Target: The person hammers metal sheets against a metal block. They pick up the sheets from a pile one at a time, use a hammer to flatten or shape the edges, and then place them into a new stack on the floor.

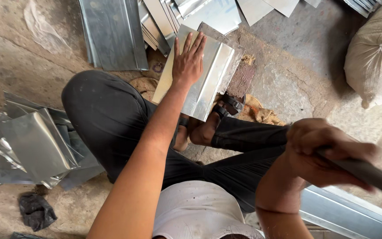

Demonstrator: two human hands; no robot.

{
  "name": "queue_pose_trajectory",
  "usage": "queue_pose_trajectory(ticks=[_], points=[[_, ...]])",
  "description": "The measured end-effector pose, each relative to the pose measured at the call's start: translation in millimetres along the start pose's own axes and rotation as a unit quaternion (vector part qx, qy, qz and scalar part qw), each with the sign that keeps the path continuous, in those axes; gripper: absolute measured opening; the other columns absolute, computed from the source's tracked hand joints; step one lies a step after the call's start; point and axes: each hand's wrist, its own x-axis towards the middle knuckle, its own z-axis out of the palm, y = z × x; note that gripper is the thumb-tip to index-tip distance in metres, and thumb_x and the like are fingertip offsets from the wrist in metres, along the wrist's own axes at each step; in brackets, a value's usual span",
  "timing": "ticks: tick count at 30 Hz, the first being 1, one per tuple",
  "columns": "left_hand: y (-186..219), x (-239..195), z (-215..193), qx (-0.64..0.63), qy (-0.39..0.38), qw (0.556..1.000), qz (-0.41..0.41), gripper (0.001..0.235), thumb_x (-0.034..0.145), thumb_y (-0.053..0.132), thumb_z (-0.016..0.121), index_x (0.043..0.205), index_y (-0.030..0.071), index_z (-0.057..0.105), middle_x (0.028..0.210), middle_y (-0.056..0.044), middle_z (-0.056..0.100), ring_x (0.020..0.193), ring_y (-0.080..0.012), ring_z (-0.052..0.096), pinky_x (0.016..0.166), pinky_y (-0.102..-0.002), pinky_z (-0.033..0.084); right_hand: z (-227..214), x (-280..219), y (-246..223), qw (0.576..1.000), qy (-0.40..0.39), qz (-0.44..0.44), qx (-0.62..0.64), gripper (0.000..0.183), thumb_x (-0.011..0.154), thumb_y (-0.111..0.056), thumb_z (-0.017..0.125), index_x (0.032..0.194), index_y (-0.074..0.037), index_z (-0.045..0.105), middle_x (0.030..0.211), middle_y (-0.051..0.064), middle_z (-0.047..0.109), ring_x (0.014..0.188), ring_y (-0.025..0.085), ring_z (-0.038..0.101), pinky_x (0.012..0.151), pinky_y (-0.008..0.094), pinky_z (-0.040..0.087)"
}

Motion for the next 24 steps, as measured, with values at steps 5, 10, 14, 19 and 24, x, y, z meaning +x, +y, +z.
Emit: queue_pose_trajectory(ticks=[5,10,14,19,24], points=[[1,4,-9,-0.01,-0.023,1.0,-0.005,0.06,0.109,0.031,0.034,0.165,0.025,0.014,0.172,0.007,0.014,0.159,-0.0212,0.012,0.126,-0.056,-0.005,-14,-61,119,0.956,0.033,0.104,-0.271,0.064,0.111,-0.061,0.029,0.091,-0.007,0.055,0.077,0.0,0.049,0.064,0.009,0.045,0.054,0.03,0.044],[4,4,-19,0.004,0.01,1.0,0.007,0.061,0.108,0.027,0.036,0.166,0.022,0.016,0.173,0.005,0.016,0.16,-0.0213,0.014,0.128,-0.057,-0.003,17,-80,109,0.832,0.01,0.482,-0.274,0.039,0.107,-0.044,0.047,0.088,-0.011,0.055,0.067,-0.002,0.043,0.052,0.008,0.038,0.045,0.027,0.034],[-3,-13,-6,-0.005,0.035,0.999,0.002,0.061,0.11,0.023,0.037,0.167,0.021,0.017,0.174,0.005,0.016,0.161,-0.0221,0.015,0.129,-0.056,-0.003,18,-24,39,0.93,0.051,0.351,-0.094,0.044,0.109,-0.055,0.052,0.089,-0.016,0.051,0.067,-0.003,0.045,0.052,0.007,0.042,0.046,0.027,0.041],[2,-3,-7,-0.01,0.0,1.0,0.005,0.061,0.108,0.026,0.036,0.165,0.023,0.015,0.172,0.006,0.013,0.159,-0.0212,0.014,0.127,-0.058,-0.004,6,21,-12,0.999,-0.006,0.042,-0.018,0.047,0.109,-0.064,0.047,0.101,-0.017,0.049,0.058,-0.002,0.039,0.037,0.007,0.033,0.034,0.028,0.031],[0,5,2,0.004,-0.023,1.0,0.002,0.063,0.106,0.025,0.037,0.165,0.023,0.013,0.172,0.006,0.011,0.159,-0.0209,0.012,0.126,-0.057,-0.004,-7,-54,85,0.968,0.076,0.073,-0.228,0.059,0.108,-0.063,0.037,0.112,-0.008,0.057,0.083,0.007,0.059,0.066,0.012,0.054,0.055,0.025,0.046]])
